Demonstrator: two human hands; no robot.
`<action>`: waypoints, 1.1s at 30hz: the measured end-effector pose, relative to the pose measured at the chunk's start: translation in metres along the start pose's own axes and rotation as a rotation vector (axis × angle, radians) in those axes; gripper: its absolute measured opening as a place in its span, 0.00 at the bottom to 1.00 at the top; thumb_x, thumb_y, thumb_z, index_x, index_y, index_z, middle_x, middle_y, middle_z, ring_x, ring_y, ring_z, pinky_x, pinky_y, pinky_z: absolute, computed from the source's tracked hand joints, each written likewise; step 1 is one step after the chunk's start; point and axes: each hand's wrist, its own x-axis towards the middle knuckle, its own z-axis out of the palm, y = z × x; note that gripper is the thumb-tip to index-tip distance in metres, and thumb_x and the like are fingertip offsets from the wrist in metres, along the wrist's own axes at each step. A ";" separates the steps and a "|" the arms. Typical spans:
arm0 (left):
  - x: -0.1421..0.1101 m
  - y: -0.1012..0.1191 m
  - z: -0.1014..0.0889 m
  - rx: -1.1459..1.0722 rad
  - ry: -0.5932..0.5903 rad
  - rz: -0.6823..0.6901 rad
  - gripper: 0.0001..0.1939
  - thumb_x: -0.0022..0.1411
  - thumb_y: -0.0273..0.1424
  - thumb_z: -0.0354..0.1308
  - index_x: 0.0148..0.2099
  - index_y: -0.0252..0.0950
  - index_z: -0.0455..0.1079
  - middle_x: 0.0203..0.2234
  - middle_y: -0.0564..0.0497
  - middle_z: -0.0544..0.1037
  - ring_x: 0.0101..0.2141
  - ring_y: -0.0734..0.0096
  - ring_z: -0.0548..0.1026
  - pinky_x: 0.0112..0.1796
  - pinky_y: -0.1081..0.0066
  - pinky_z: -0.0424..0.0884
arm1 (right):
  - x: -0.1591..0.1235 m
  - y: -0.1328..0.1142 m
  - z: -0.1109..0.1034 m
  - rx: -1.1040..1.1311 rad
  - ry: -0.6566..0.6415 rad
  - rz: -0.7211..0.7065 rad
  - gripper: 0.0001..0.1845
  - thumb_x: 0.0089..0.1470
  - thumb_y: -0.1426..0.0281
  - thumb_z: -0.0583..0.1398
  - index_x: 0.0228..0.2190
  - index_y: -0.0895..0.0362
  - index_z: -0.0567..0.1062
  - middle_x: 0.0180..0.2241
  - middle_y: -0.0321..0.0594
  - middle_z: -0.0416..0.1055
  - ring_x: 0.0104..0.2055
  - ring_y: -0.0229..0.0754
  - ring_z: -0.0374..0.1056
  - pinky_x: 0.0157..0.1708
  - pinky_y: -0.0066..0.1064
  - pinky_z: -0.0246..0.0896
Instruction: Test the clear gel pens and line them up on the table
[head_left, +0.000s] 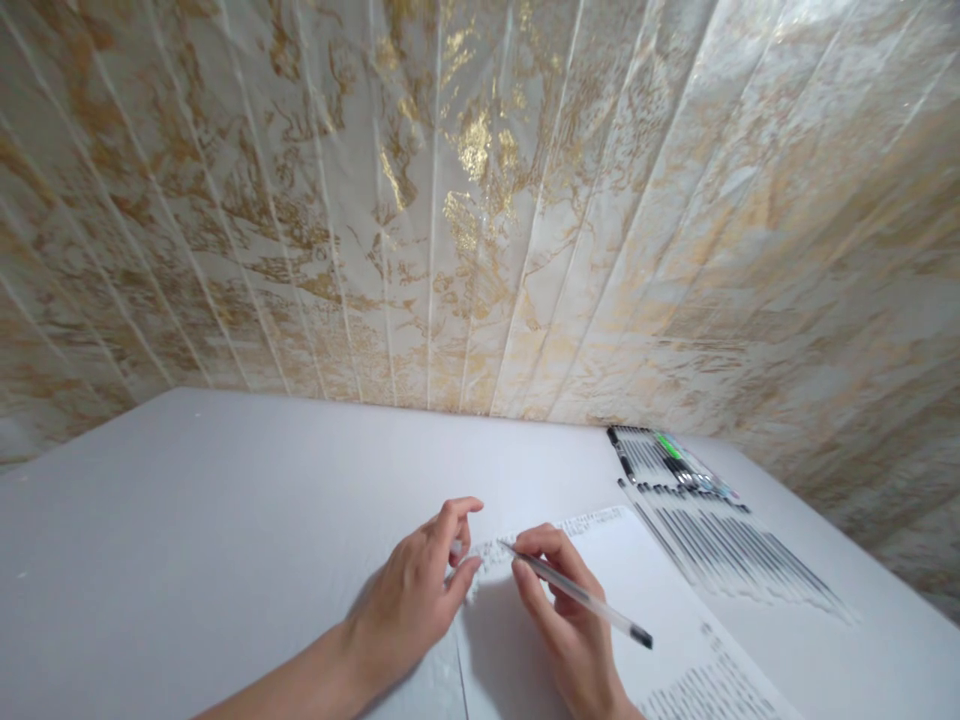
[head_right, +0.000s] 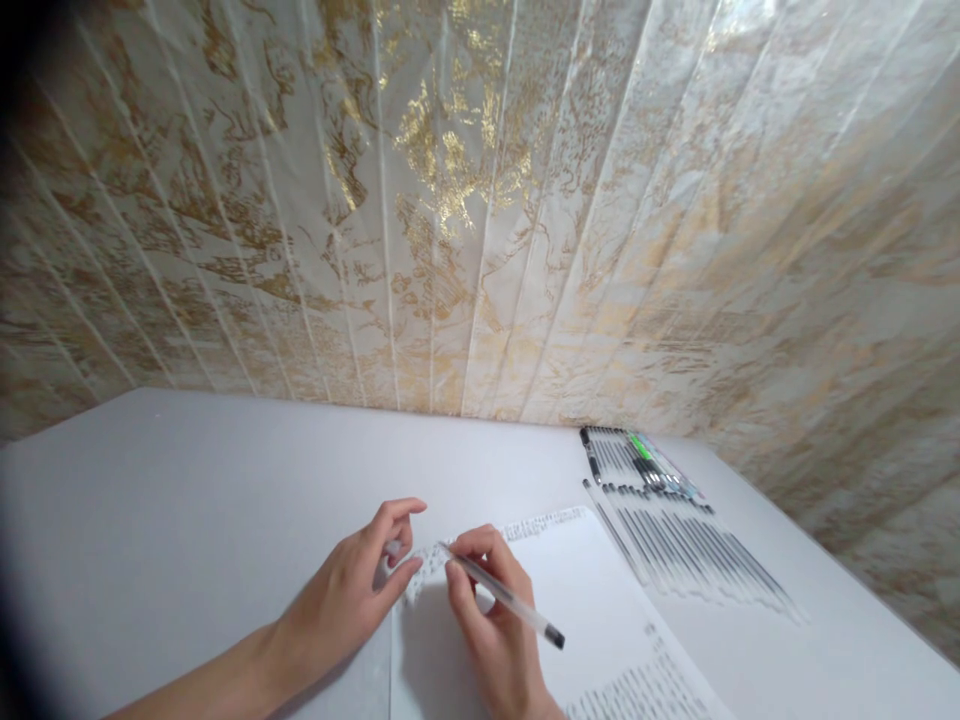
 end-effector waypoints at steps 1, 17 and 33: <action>-0.001 0.001 0.002 -0.028 -0.004 0.018 0.21 0.62 0.25 0.48 0.57 0.42 0.52 0.34 0.54 0.71 0.33 0.69 0.73 0.36 0.71 0.66 | -0.001 0.000 -0.001 0.024 -0.005 -0.050 0.04 0.58 0.68 0.57 0.35 0.54 0.71 0.33 0.38 0.68 0.36 0.40 0.65 0.35 0.29 0.61; 0.003 0.012 -0.001 -0.679 -0.041 -0.185 0.15 0.66 0.43 0.46 0.44 0.37 0.64 0.26 0.55 0.69 0.26 0.73 0.69 0.31 0.73 0.67 | -0.003 -0.007 0.004 0.022 -0.061 -0.252 0.03 0.58 0.74 0.55 0.35 0.54 0.68 0.26 0.36 0.65 0.27 0.37 0.63 0.28 0.29 0.60; -0.003 0.037 0.009 -1.453 0.118 -0.627 0.11 0.63 0.36 0.54 0.30 0.36 0.66 0.43 0.40 0.79 0.46 0.57 0.76 0.50 0.58 0.70 | -0.001 -0.012 0.013 -0.130 -0.200 -0.476 0.13 0.54 0.81 0.54 0.37 0.51 0.68 0.34 0.39 0.73 0.36 0.39 0.71 0.35 0.28 0.68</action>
